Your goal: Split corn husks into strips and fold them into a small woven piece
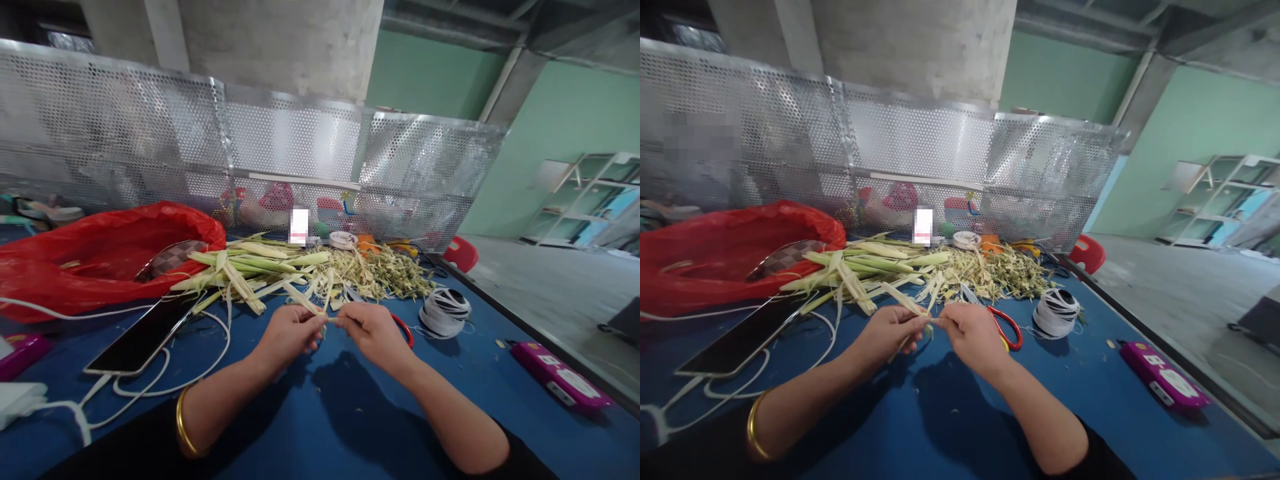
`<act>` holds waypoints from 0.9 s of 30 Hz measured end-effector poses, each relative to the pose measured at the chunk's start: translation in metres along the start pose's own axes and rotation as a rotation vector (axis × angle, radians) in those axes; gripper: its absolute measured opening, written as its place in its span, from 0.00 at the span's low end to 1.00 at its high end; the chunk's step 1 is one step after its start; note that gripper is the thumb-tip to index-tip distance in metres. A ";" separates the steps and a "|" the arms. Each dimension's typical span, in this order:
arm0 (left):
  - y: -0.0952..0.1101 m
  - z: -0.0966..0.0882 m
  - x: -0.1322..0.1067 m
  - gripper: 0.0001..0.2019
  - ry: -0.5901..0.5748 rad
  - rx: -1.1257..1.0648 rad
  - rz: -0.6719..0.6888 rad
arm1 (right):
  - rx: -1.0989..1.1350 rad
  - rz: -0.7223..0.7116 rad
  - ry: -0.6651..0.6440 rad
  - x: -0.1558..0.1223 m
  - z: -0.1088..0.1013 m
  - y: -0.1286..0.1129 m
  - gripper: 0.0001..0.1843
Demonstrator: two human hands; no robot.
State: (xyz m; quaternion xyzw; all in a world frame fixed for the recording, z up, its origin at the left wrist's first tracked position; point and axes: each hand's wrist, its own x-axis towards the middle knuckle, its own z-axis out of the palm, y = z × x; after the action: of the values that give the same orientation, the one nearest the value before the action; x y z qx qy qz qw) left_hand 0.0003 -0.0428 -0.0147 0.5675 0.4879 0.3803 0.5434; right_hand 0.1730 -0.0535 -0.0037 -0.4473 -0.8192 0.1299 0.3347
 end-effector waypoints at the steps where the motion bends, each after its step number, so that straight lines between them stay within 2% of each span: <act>1: 0.000 0.000 0.001 0.14 0.001 0.010 0.011 | 0.000 -0.004 0.005 0.000 -0.001 -0.001 0.15; 11: 0.001 -0.001 0.004 0.14 0.041 -0.009 -0.003 | 0.088 0.025 0.030 -0.002 0.001 -0.003 0.15; 14: 0.001 -0.002 0.004 0.14 0.047 -0.070 -0.015 | 0.170 0.088 -0.007 -0.001 0.000 -0.002 0.16; 18: 0.005 -0.005 0.000 0.15 -0.081 -0.203 -0.072 | 0.534 0.370 -0.099 0.004 -0.006 0.004 0.26; 21: 0.008 -0.005 -0.004 0.15 -0.207 -0.224 -0.121 | 0.809 0.574 -0.047 0.006 -0.006 0.009 0.30; 23: 0.008 -0.005 -0.006 0.16 -0.267 -0.214 -0.147 | 0.896 0.601 -0.051 0.006 -0.002 0.011 0.26; 27: 0.007 -0.002 -0.008 0.17 -0.286 -0.171 -0.163 | 0.978 0.516 -0.050 0.004 0.010 0.011 0.18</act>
State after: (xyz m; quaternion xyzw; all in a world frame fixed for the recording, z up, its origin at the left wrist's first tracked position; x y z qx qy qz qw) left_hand -0.0024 -0.0499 -0.0063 0.5263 0.4160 0.2906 0.6823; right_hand 0.1725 -0.0429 -0.0149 -0.4224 -0.5350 0.5837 0.4412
